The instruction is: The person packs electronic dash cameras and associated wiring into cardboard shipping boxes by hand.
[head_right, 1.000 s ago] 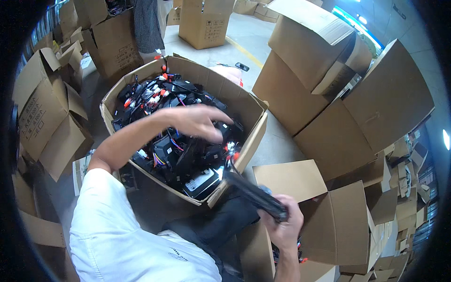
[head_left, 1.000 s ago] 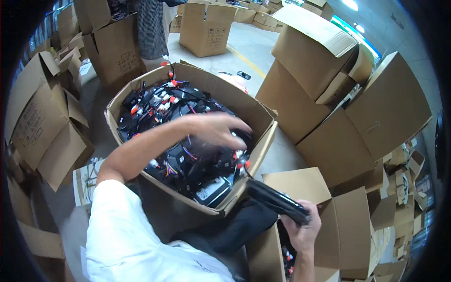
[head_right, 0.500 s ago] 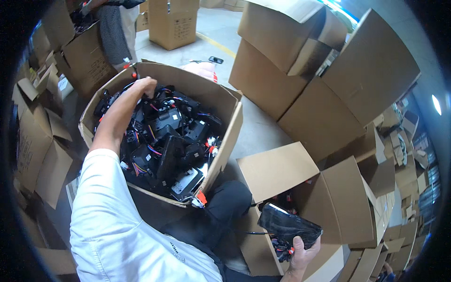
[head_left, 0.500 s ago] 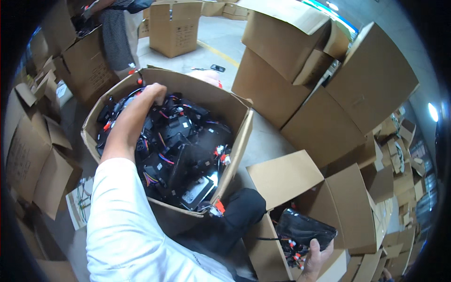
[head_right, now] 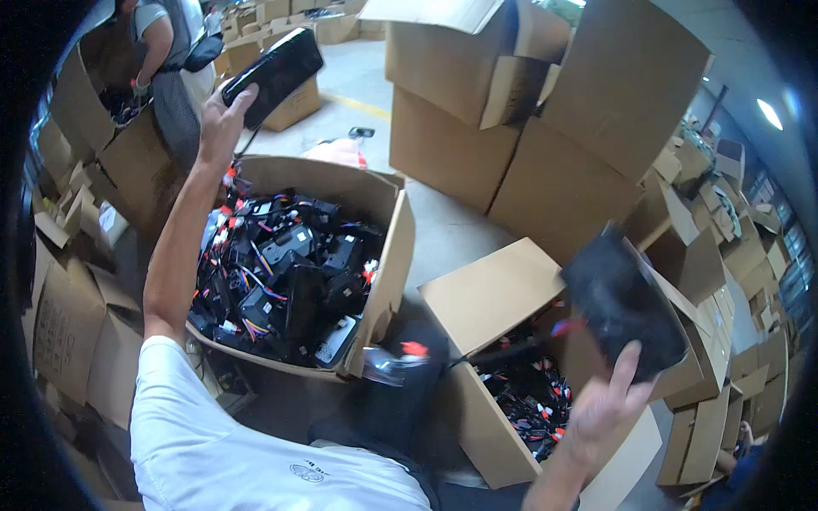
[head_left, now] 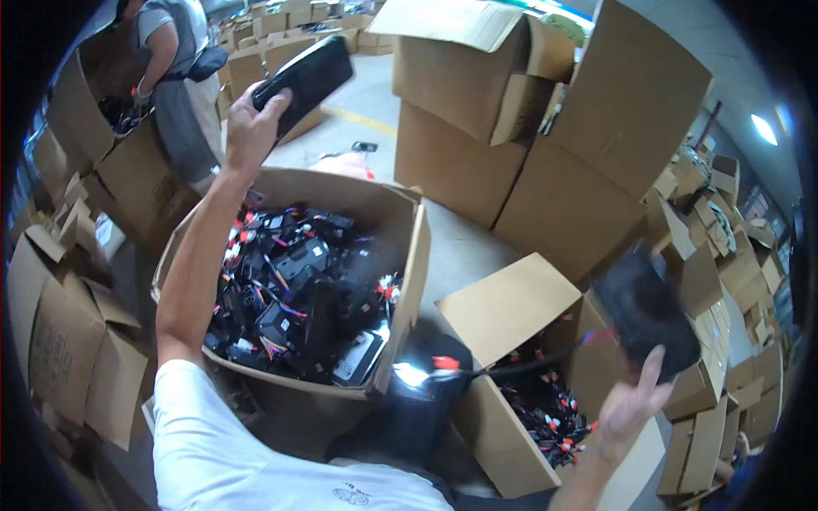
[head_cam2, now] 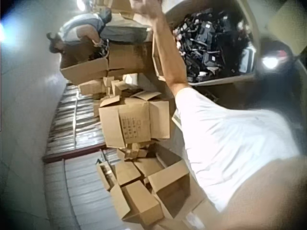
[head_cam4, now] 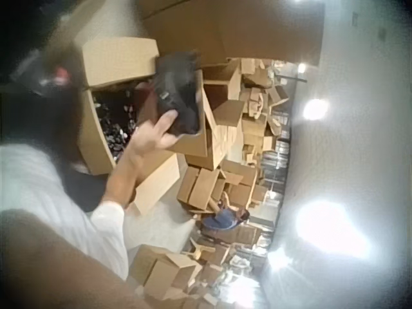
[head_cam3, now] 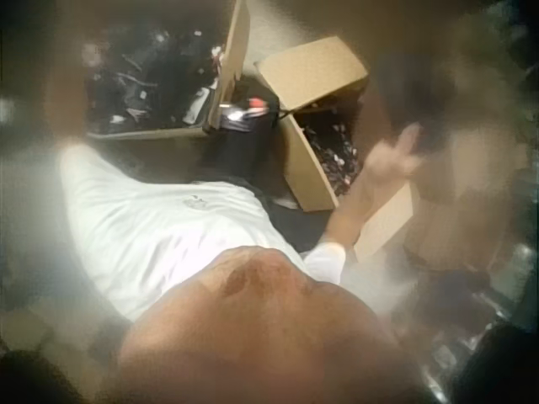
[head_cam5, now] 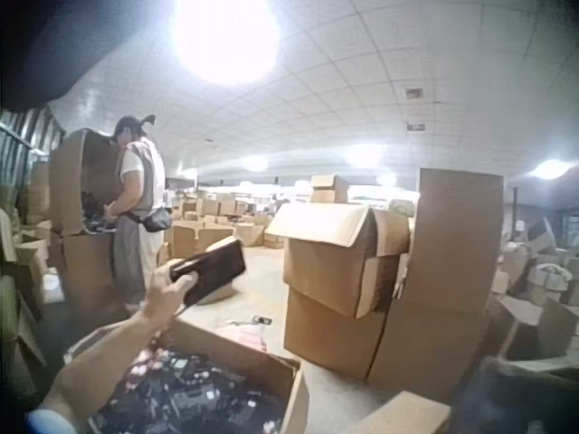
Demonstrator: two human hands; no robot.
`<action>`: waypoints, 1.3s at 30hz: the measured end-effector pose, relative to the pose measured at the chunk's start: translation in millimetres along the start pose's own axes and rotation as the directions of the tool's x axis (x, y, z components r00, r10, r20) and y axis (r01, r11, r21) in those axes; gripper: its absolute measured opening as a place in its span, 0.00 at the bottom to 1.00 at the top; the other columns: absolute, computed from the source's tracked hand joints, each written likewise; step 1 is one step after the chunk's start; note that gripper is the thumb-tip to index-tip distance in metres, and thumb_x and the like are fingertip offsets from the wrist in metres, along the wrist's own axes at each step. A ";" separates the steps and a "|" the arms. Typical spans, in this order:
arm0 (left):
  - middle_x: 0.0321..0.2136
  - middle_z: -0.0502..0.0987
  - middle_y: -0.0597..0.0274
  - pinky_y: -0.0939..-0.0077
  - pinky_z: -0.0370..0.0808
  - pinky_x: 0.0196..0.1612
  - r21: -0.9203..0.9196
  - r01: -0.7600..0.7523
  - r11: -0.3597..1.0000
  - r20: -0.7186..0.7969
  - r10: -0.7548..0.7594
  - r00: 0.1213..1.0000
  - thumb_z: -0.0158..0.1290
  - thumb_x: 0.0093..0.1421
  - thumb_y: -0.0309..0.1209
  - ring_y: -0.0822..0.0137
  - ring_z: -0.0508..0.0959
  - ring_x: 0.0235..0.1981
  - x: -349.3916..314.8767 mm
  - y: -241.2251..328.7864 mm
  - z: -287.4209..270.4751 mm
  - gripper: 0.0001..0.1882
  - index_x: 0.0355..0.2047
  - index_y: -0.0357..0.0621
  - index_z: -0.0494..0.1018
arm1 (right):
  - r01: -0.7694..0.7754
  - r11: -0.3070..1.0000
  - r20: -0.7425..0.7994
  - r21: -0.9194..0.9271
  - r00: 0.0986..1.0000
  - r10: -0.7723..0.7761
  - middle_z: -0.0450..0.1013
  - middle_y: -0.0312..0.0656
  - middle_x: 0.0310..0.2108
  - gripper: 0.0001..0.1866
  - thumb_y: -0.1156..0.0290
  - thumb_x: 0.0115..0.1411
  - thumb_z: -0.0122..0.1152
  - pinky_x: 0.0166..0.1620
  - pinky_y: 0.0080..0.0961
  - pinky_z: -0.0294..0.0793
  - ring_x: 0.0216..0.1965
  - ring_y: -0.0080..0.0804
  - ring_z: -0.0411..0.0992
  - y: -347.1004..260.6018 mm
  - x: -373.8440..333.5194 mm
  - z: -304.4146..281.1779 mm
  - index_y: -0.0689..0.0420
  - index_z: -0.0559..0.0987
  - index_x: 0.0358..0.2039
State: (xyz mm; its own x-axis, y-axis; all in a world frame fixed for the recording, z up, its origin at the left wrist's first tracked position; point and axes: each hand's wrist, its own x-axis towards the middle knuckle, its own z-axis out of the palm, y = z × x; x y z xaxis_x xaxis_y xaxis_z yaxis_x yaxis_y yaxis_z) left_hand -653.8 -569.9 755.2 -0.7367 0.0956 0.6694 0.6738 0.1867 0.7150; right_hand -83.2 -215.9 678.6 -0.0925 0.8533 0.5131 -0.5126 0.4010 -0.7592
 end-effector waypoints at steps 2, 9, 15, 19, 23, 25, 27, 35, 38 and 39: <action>0.38 0.89 0.64 0.70 0.82 0.48 -0.160 -0.195 0.968 -0.078 0.184 0.980 0.68 0.79 0.38 0.73 0.83 0.38 -55.5 96.5 30.5 0.19 0.56 0.32 0.86 | 0.072 0.995 -0.066 -0.070 0.995 -0.076 0.79 0.53 0.69 0.22 0.74 0.84 0.65 0.65 0.45 0.90 0.66 0.45 0.83 -9.1 14.8 46.1 0.69 0.77 0.73; 0.66 0.81 0.51 0.64 0.78 0.71 -0.656 -0.232 0.718 -0.139 0.187 0.972 0.60 0.86 0.38 0.63 0.81 0.65 -268.3 273.2 167.0 0.28 0.75 0.31 0.70 | 0.684 0.669 0.344 -0.291 0.727 -0.594 0.75 0.70 0.74 0.35 0.77 0.74 0.73 0.74 0.53 0.77 0.74 0.66 0.77 -18.2 -26.5 121.3 0.72 0.73 0.78; 0.68 0.78 0.47 0.63 0.78 0.73 -0.876 0.198 0.439 0.303 0.182 0.935 0.67 0.76 0.28 0.62 0.80 0.68 -346.0 341.7 209.2 0.38 0.79 0.31 0.62 | 0.762 0.523 0.471 -0.382 0.648 -0.599 0.72 0.73 0.76 0.33 0.71 0.75 0.69 0.78 0.66 0.69 0.75 0.71 0.75 -24.5 -43.1 11.6 0.71 0.76 0.77; 0.62 0.82 0.51 0.64 0.83 0.69 -0.779 0.527 0.340 0.567 0.022 0.823 0.71 0.70 0.25 0.63 0.84 0.62 -345.9 362.1 238.2 0.37 0.75 0.30 0.67 | 0.765 0.534 0.606 -0.360 0.627 -0.489 0.77 0.71 0.71 0.28 0.76 0.74 0.66 0.70 0.52 0.82 0.66 0.59 0.83 -56.6 -33.5 -71.9 0.72 0.80 0.72; 0.57 0.86 0.54 0.64 0.84 0.65 -0.644 0.729 0.234 0.757 0.336 0.561 0.70 0.69 0.32 0.62 0.86 0.60 -366.3 385.0 261.2 0.31 0.68 0.32 0.76 | 0.506 0.840 0.049 -0.197 0.861 -0.507 0.85 0.49 0.57 0.25 0.70 0.76 0.71 0.62 0.32 0.85 0.58 0.34 0.84 -79.3 27.1 -119.6 0.71 0.82 0.68; 0.54 0.88 0.56 0.65 0.87 0.59 -0.527 0.783 0.330 0.823 0.427 0.374 0.70 0.69 0.34 0.66 0.89 0.54 -384.0 398.5 280.4 0.26 0.63 0.35 0.81 | 0.295 0.937 0.081 -0.187 0.955 -0.284 0.86 0.43 0.55 0.25 0.65 0.79 0.74 0.63 0.30 0.84 0.57 0.30 0.84 -84.0 48.5 -152.0 0.71 0.83 0.65; 0.54 0.89 0.56 0.65 0.88 0.56 -0.476 0.805 0.354 0.833 0.476 0.283 0.69 0.69 0.35 0.66 0.90 0.51 -386.8 388.4 317.5 0.26 0.63 0.36 0.82 | 0.224 0.965 0.153 -0.139 0.967 -0.203 0.87 0.43 0.56 0.25 0.62 0.80 0.75 0.64 0.31 0.84 0.57 0.30 0.85 -83.8 61.4 -181.5 0.71 0.83 0.65; 0.56 0.91 0.55 0.59 0.83 0.67 -0.356 0.889 0.288 0.743 0.664 0.083 0.76 0.69 0.45 0.60 0.88 0.58 -513.9 346.3 426.9 0.40 0.74 0.39 0.76 | 0.168 0.983 0.394 0.070 0.901 -0.182 0.84 0.37 0.46 0.32 0.47 0.74 0.81 0.51 0.19 0.83 0.45 0.23 0.83 -72.5 95.5 -220.2 0.64 0.82 0.60; 0.41 0.93 0.57 0.70 0.87 0.53 -0.190 0.784 0.591 0.716 0.630 -0.301 0.79 0.68 0.27 0.67 0.91 0.45 -564.6 362.1 445.8 0.22 0.59 0.32 0.88 | 0.201 0.979 0.156 0.028 0.967 -0.203 0.86 0.39 0.46 0.34 0.44 0.74 0.79 0.52 0.22 0.86 0.46 0.27 0.85 -32.5 115.0 -218.5 0.64 0.83 0.59; 0.40 0.93 0.59 0.71 0.87 0.52 -0.158 0.728 0.667 0.802 0.517 -0.299 0.77 0.71 0.29 0.69 0.91 0.44 -561.6 349.5 464.8 0.22 0.61 0.33 0.88 | 0.148 0.962 -0.115 -0.230 0.977 -0.178 0.87 0.41 0.47 0.35 0.43 0.74 0.79 0.53 0.24 0.88 0.48 0.30 0.86 -23.0 119.1 -216.2 0.64 0.84 0.60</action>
State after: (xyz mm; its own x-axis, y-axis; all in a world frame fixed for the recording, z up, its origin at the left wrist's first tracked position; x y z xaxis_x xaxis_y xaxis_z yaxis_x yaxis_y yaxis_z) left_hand -30.9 -103.9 535.3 0.5238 0.8518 0.0076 -0.0786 0.0394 0.9961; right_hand 102.1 -51.5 670.5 0.0989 0.8009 0.5905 -0.3107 0.5886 -0.7463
